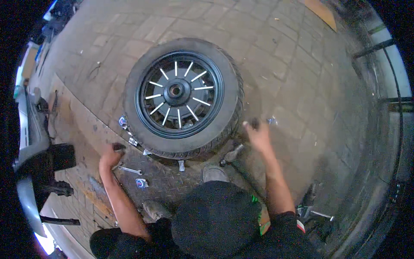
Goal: The person hands a document to a worker through an office window, walks to a work area, and uses a hammer to drive a component into the center of a motorcycle wheel.
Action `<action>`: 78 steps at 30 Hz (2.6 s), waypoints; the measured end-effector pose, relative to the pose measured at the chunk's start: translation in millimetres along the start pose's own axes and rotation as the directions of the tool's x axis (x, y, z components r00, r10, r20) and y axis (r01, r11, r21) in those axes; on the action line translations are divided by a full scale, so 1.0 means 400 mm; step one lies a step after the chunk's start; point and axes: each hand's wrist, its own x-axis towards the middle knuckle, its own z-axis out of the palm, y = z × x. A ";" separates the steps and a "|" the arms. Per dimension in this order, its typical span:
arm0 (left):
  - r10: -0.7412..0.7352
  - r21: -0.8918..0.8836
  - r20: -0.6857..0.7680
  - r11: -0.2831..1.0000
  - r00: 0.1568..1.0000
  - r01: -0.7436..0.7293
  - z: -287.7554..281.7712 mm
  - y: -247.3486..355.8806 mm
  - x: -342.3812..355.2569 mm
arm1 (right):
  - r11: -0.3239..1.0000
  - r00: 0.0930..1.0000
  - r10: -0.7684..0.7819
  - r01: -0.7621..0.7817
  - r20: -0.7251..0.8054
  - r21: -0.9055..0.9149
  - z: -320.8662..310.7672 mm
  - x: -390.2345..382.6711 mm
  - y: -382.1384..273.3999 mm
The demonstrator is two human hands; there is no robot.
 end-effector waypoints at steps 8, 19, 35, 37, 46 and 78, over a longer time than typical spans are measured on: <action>-0.073 0.024 -0.047 0.997 0.996 0.074 -0.020 0.041 -0.016 | 0.618 0.995 -0.048 0.103 0.093 -0.779 0.084 0.047 0.023; -0.084 -0.093 -0.119 0.993 0.989 0.073 0.050 -0.040 0.040 | 0.844 0.875 -0.482 0.478 0.049 -0.244 0.028 0.033 -0.304; -0.131 -0.204 -0.103 0.973 0.986 0.108 -0.004 -0.044 -0.027 | 0.268 0.523 -0.640 0.838 0.562 -0.475 0.446 0.125 -0.406; -0.109 -0.192 -0.088 0.977 0.990 0.091 0.004 -0.042 -0.011 | 0.318 0.561 -0.600 0.821 0.570 -0.473 0.428 0.123 -0.420; -0.113 -0.233 -0.080 0.968 0.990 0.092 0.029 -0.047 0.023 | 0.699 0.723 -0.590 0.680 0.360 -0.222 0.352 0.138 -0.439; -0.131 -0.214 -0.227 0.973 0.965 0.082 0.171 -0.149 0.050 | -0.072 0.344 -0.651 0.859 0.677 -0.507 0.443 0.104 -0.344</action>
